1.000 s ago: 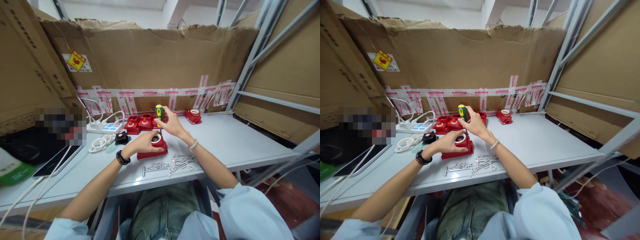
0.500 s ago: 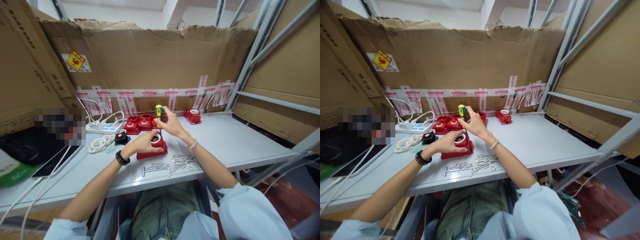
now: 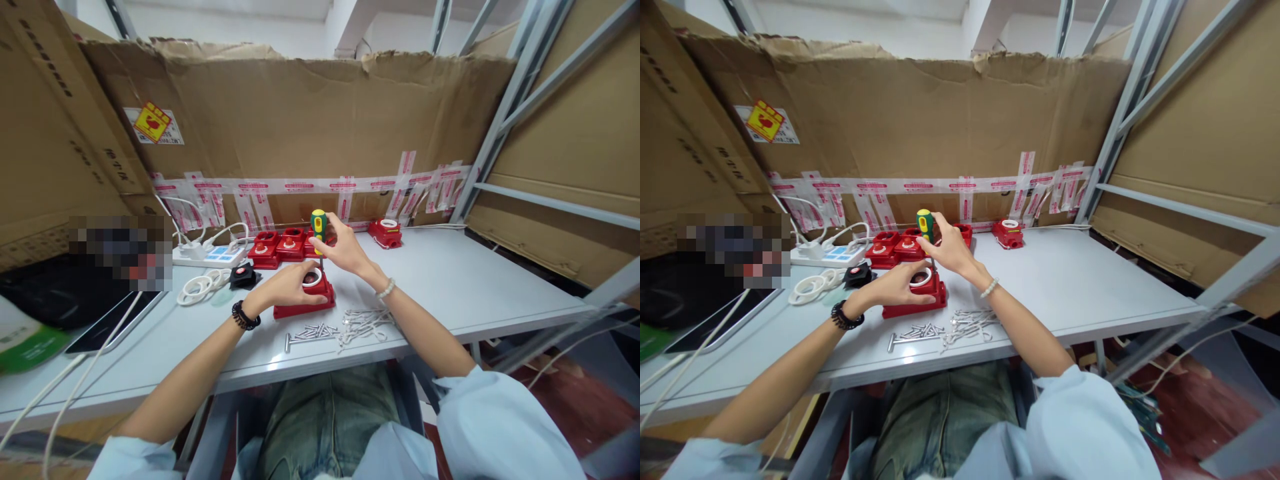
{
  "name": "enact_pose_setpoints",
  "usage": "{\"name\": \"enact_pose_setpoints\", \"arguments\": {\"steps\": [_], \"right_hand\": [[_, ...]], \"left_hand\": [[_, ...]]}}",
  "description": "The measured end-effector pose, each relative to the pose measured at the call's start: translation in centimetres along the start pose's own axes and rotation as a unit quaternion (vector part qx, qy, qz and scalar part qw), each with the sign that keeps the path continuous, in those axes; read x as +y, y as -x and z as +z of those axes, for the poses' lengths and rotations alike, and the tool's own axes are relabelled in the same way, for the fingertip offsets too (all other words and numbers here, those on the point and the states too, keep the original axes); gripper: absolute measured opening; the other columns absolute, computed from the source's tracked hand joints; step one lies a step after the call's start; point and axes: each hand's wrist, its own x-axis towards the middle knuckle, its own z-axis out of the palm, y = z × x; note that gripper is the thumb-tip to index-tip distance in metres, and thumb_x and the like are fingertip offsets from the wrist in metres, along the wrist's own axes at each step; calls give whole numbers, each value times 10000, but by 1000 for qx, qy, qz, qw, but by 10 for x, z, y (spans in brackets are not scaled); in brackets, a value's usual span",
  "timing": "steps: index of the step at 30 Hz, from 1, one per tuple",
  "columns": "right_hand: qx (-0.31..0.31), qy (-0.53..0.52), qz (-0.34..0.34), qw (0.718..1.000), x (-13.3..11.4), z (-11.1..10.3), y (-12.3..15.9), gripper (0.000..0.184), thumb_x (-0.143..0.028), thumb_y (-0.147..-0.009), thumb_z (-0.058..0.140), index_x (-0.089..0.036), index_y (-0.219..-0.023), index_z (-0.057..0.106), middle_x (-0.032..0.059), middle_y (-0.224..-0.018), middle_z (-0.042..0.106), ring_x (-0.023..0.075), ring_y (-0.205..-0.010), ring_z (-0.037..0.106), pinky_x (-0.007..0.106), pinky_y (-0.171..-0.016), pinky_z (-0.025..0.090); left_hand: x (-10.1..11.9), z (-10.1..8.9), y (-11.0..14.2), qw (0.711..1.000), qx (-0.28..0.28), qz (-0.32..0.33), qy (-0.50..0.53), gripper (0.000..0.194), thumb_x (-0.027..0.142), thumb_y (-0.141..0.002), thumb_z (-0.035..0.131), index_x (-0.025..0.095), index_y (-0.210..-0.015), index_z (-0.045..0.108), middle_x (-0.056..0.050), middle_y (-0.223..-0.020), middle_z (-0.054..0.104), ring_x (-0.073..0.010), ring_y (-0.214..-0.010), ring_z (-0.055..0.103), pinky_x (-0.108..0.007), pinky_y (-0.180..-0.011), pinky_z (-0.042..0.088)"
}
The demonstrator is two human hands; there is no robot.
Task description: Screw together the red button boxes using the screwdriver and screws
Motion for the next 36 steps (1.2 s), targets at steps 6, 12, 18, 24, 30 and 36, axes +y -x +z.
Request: {"name": "enact_pose_setpoints", "arguments": {"steps": [6, 12, 18, 24, 30, 36], "right_hand": [[2, -2, -2, 1000, 0, -1, 0, 351, -331, -826, 632, -191, -1123, 511, 27, -855, 674, 199, -781, 664, 371, -741, 572], [3, -6, 0, 1000, -1, -1, 0, 335, -329, -822, 635, -196, -1103, 510, 30, -853, 670, 207, -783, 665, 375, -740, 567], [2, -10, 2, 1000, -1, -1, 0, 325, -326, -820, 635, -196, -1088, 506, 25, -839, 664, 203, -758, 656, 372, -729, 557], [5, -10, 5, 1000, 1, 0, 0, 335, -319, -817, 634, -192, -1096, 499, 23, -850, 658, 196, -768, 650, 363, -740, 553], [3, -4, 9, 1000, 0, 0, 0, 319, -322, -819, 624, -195, -1084, 499, 18, -839, 656, 189, -760, 644, 353, -723, 551], [4, -2, 8, 1000, 0, 0, 0, 325, -326, -820, 626, -196, -1090, 499, 21, -840, 659, 193, -766, 648, 353, -717, 553]], "left_hand": [[-2, 1, 0, 1000, 2, 2, 4, 716, 607, -726, 667, 125, -1239, 536, -114, -1010, 677, -272, -837, 626, -344, -717, 460], [-2, 1, 0, 1000, 6, 4, 6, 715, 610, -719, 667, 124, -1229, 545, -121, -1018, 685, -273, -828, 629, -349, -723, 461], [-1, 1, 0, 1000, 4, -1, 8, 714, 595, -716, 677, 118, -1230, 543, -125, -1030, 681, -275, -842, 629, -350, -740, 461], [-1, 1, 0, 1000, 1, 2, 6, 700, 604, -721, 669, 126, -1216, 543, -119, -1014, 676, -267, -829, 619, -345, -722, 458], [-1, 0, 0, 1000, 3, 4, 5, 683, 597, -723, 669, 130, -1206, 546, -103, -982, 675, -260, -806, 619, -339, -706, 452], [0, 0, 0, 1000, 6, 3, 3, 671, 596, -720, 670, 138, -1196, 552, -103, -980, 677, -261, -806, 621, -336, -700, 453]]}}
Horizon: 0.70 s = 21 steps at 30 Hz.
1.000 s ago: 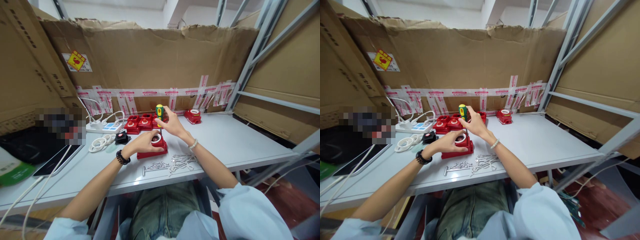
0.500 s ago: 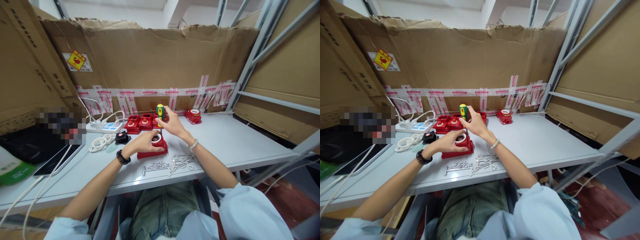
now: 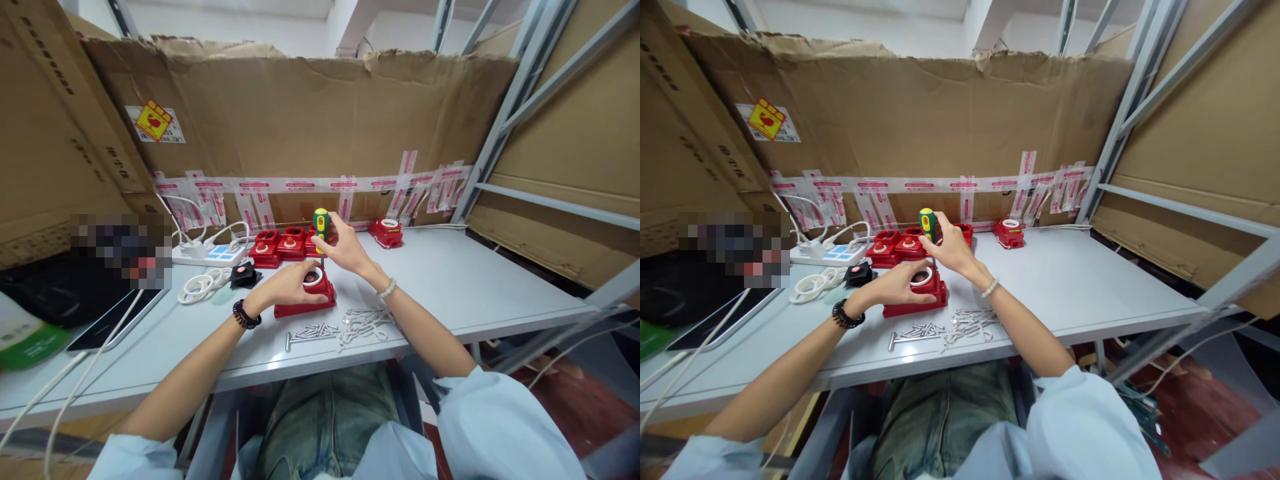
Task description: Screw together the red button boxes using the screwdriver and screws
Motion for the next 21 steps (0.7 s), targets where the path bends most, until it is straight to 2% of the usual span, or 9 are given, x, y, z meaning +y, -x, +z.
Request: {"name": "enact_pose_setpoints", "arguments": {"steps": [15, 21], "right_hand": [[6, 15, 8, 1000, -4, 1, 1, 333, -391, -812, 657, -205, -1045, 507, 16, -835, 669, 194, -752, 644, 355, -724, 539], [48, 23, 14, 998, -4, -1, 1, 328, -402, -765, 714, -192, -966, 561, 22, -801, 688, 193, -711, 645, 347, -702, 529]], "left_hand": [[-2, 1, 0, 1000, 4, 5, -4, 663, 607, -723, 660, 146, -1189, 557, -111, -1009, 682, -265, -825, 633, -328, -696, 452], [-4, 2, 0, 1000, 13, 11, -1, 702, 617, -715, 669, 142, -1220, 559, -107, -1001, 690, -269, -822, 638, -331, -698, 458]]}}
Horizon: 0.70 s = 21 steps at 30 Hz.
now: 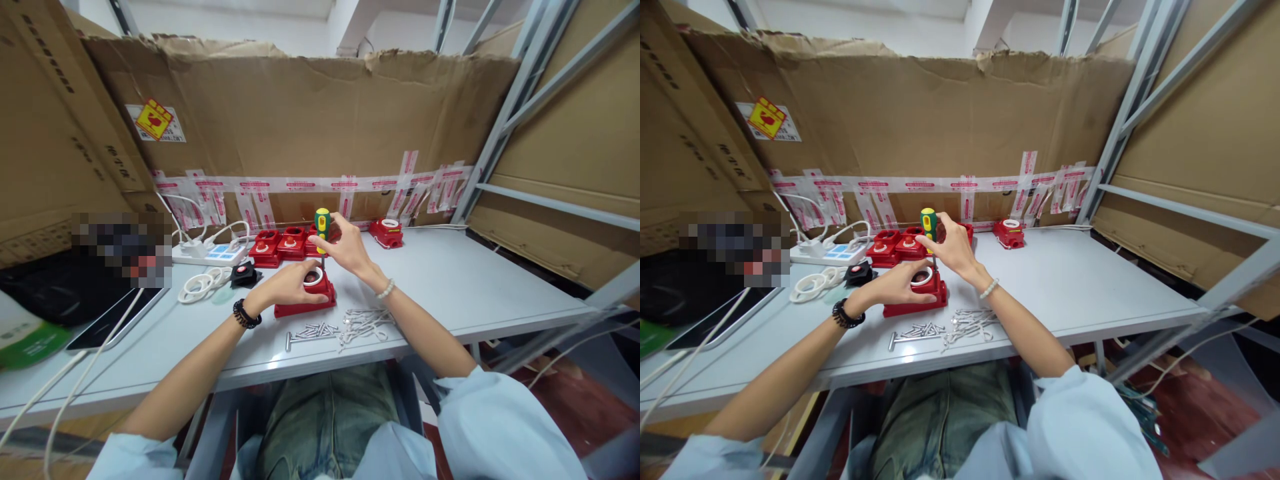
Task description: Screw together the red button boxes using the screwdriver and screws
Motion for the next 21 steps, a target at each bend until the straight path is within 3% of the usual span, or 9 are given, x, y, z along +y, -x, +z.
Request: {"name": "enact_pose_setpoints", "arguments": {"steps": [2, 7, 12, 15, 18, 21], "right_hand": [[3, -14, 9, 1000, 2, -1, -1, 319, -377, -754, 720, -184, -962, 576, 30, -799, 691, 197, -712, 651, 351, -702, 537], [-12, -90, 15, 996, 10, 2, -3, 482, -293, -774, 666, -180, -1214, 502, 39, -902, 700, 199, -821, 688, 355, -767, 569], [-29, -102, 23, 994, 11, 6, -3, 408, -295, -805, 611, -209, -1183, 484, 20, -894, 674, 192, -831, 687, 346, -766, 580], [-34, -96, 17, 995, 11, 6, -3, 403, -284, -805, 601, -212, -1182, 478, 17, -871, 666, 195, -805, 679, 356, -749, 583], [-32, -106, 21, 994, 13, 6, -4, 395, -269, -809, 586, -213, -1183, 474, 22, -866, 671, 201, -822, 684, 368, -767, 582], [-35, -107, 26, 993, 14, 6, -4, 386, -273, -812, 585, -212, -1177, 472, 22, -865, 675, 199, -819, 685, 370, -772, 578]], "left_hand": [[1, 0, 0, 1000, 0, -3, 0, 707, 612, -713, 672, 139, -1226, 560, -100, -973, 689, -267, -810, 639, -326, -685, 456], [2, -1, 1, 1000, -8, -8, -1, 720, 606, -718, 677, 136, -1248, 550, -113, -1024, 688, -278, -853, 645, -338, -725, 471], [0, -4, 1, 999, -10, -1, 31, 764, 652, -743, 656, 143, -1298, 527, -155, -1200, 663, -313, -1013, 650, -367, -832, 494], [1, -8, -7, 995, 27, 11, 92, 601, 599, -871, 535, 141, -1259, 560, -156, -1296, 625, -296, -1117, 628, -375, -932, 479], [1, -7, -19, 989, 70, 21, 130, 418, 493, -933, 471, 147, -1085, 650, -114, -1121, 714, -257, -1009, 668, -363, -913, 490], [0, -3, -27, 982, 108, 5, 156, 315, 425, -896, 532, 154, -910, 692, -70, -902, 754, -224, -828, 690, -334, -812, 515]]}}
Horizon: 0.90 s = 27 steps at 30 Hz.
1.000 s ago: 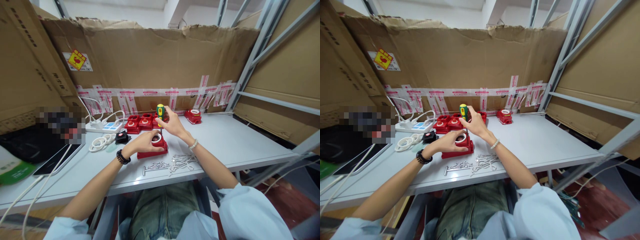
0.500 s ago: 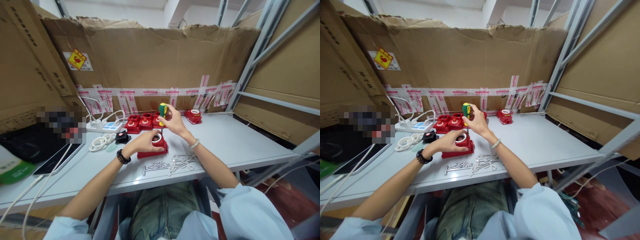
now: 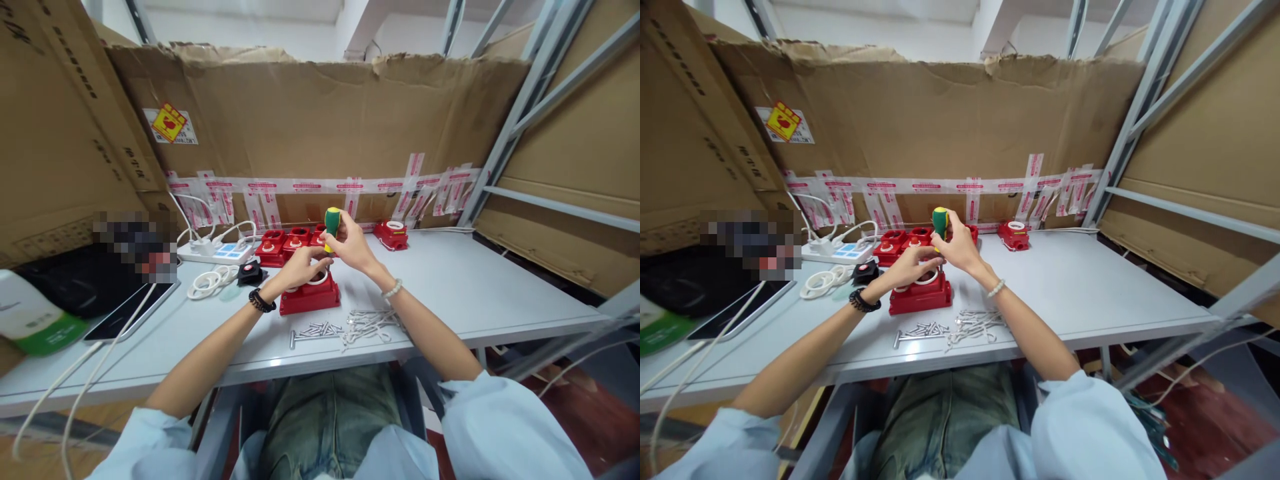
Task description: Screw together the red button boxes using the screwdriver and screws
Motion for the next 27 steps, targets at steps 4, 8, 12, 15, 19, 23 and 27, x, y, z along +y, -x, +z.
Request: {"name": "enact_pose_setpoints", "arguments": {"steps": [4, 8, 12, 15, 19, 23, 27], "right_hand": [[3, 9, -15, 1000, -5, 2, 3, 379, -283, -816, 590, -203, -1171, 481, 22, -865, 672, 192, -804, 678, 360, -766, 566], [12, 35, -26, 999, -15, 2, 5, 398, -325, -776, 662, -192, -1125, 524, 30, -883, 681, 194, -808, 669, 362, -788, 551], [26, 70, -35, 997, -16, 0, 5, 257, -370, -788, 656, -200, -952, 555, 24, -819, 678, 193, -753, 654, 356, -748, 542], [29, 74, -33, 996, -13, -1, 4, 214, -340, -799, 625, -199, -941, 548, 29, -812, 679, 196, -741, 658, 353, -723, 543], [23, 57, -16, 998, -11, -2, 3, 339, -297, -794, 601, -191, -1108, 529, 24, -827, 676, 191, -742, 661, 340, -709, 545], [31, 108, -6, 994, -12, -2, 5, 254, -348, -780, 633, -188, -965, 565, 5, -736, 633, 176, -655, 605, 328, -651, 507], [35, 139, -6, 990, -11, -3, 4, 260, -411, -760, 674, -206, -794, 518, 2, -695, 620, 169, -623, 563, 320, -611, 469]], "left_hand": [[-2, 6, -2, 999, 51, -12, 9, 277, 397, -842, 592, 142, -811, 696, -69, -806, 755, -214, -739, 680, -330, -762, 515], [-3, 9, 0, 995, 93, -22, -5, 277, 413, -803, 634, 146, -728, 644, -56, -737, 723, -199, -689, 649, -322, -727, 506], [-6, 9, 1, 996, 87, -19, -1, 291, 441, -824, 616, 155, -859, 658, -67, -865, 733, -220, -803, 663, -329, -782, 513], [-6, 6, 0, 998, 56, 4, 24, 309, 431, -864, 564, 153, -944, 674, -88, -957, 745, -244, -912, 678, -347, -862, 506], [-3, 5, -5, 999, 54, -6, 10, 261, 387, -829, 600, 141, -821, 686, -80, -826, 753, -239, -782, 692, -346, -792, 511], [0, 9, -8, 995, 96, -31, -18, 298, 424, -770, 670, 142, -687, 619, -50, -691, 707, -208, -664, 647, -308, -665, 494], [-1, 12, -7, 994, 110, -22, 6, 307, 440, -780, 667, 135, -782, 635, -75, -795, 722, -214, -742, 658, -319, -723, 511]]}}
